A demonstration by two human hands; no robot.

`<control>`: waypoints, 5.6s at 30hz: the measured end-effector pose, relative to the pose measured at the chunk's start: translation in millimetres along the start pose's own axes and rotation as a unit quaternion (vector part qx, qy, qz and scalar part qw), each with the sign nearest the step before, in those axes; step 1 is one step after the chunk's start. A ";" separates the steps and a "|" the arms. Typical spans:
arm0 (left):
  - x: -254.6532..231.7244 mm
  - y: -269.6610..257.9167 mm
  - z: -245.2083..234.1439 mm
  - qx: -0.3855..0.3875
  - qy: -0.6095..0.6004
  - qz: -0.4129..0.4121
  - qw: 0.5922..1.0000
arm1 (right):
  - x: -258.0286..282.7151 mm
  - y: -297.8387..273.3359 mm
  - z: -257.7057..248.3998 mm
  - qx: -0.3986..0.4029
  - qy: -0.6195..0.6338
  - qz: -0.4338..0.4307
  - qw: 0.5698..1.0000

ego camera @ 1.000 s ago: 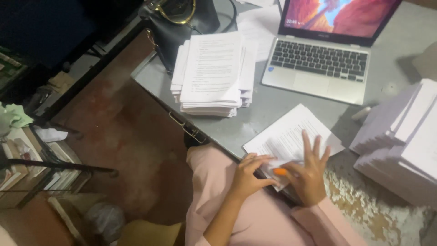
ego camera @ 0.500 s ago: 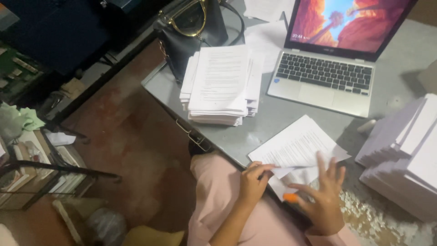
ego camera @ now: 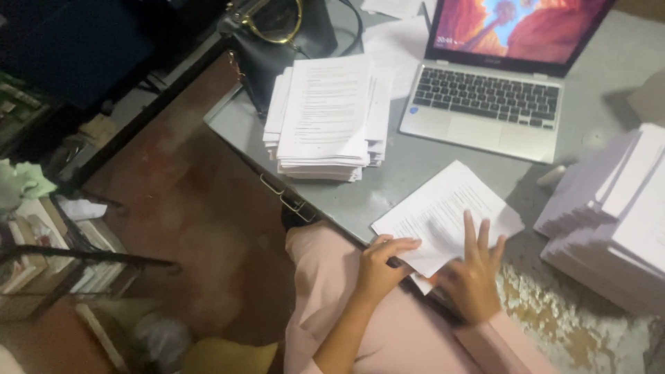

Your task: Sorting and inspecting printed documents on a desk

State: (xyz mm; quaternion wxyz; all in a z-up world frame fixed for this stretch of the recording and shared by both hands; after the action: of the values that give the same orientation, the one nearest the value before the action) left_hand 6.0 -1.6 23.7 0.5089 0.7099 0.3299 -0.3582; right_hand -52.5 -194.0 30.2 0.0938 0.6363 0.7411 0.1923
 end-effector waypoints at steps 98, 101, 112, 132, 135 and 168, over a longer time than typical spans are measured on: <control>21.6 -8.1 5.6 -0.051 0.045 -0.067 0.995 | -12.8 14.1 -33.6 -0.095 0.120 -0.074 0.985; 16.3 -5.6 5.0 -0.039 0.038 -0.053 0.997 | -2.9 17.7 3.4 -0.006 0.052 -0.044 0.998; 5.4 1.8 -2.3 -0.003 -0.004 -0.054 0.999 | -6.9 8.7 -14.4 -0.145 0.118 -0.107 0.976; -8.8 5.9 -2.2 0.031 0.000 -0.071 0.997 | 4.9 34.8 -8.9 -0.109 0.047 -0.109 0.987; 3.5 7.9 2.2 0.014 0.031 -0.097 0.995 | 4.8 40.6 -36.6 -0.224 0.127 -0.090 0.962; 20.1 -5.1 1.6 -0.039 0.031 -0.012 0.999 | 4.6 -6.4 -42.3 -0.291 0.255 0.192 0.902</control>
State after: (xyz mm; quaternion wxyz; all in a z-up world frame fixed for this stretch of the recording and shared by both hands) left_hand 12.0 0.3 3.9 0.5212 0.6967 0.3674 -0.3286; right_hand -75.4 -197.2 66.5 0.0435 0.6397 0.5142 0.5697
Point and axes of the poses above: each hand's wrist, its own y-axis towards the middle knuckle, its own z-axis out of the palm, x = y × z, the point moved 1 cm from there along y, towards the middle knuckle, and after that the axes turned 7 degrees about -y, right-handed, at the moved point
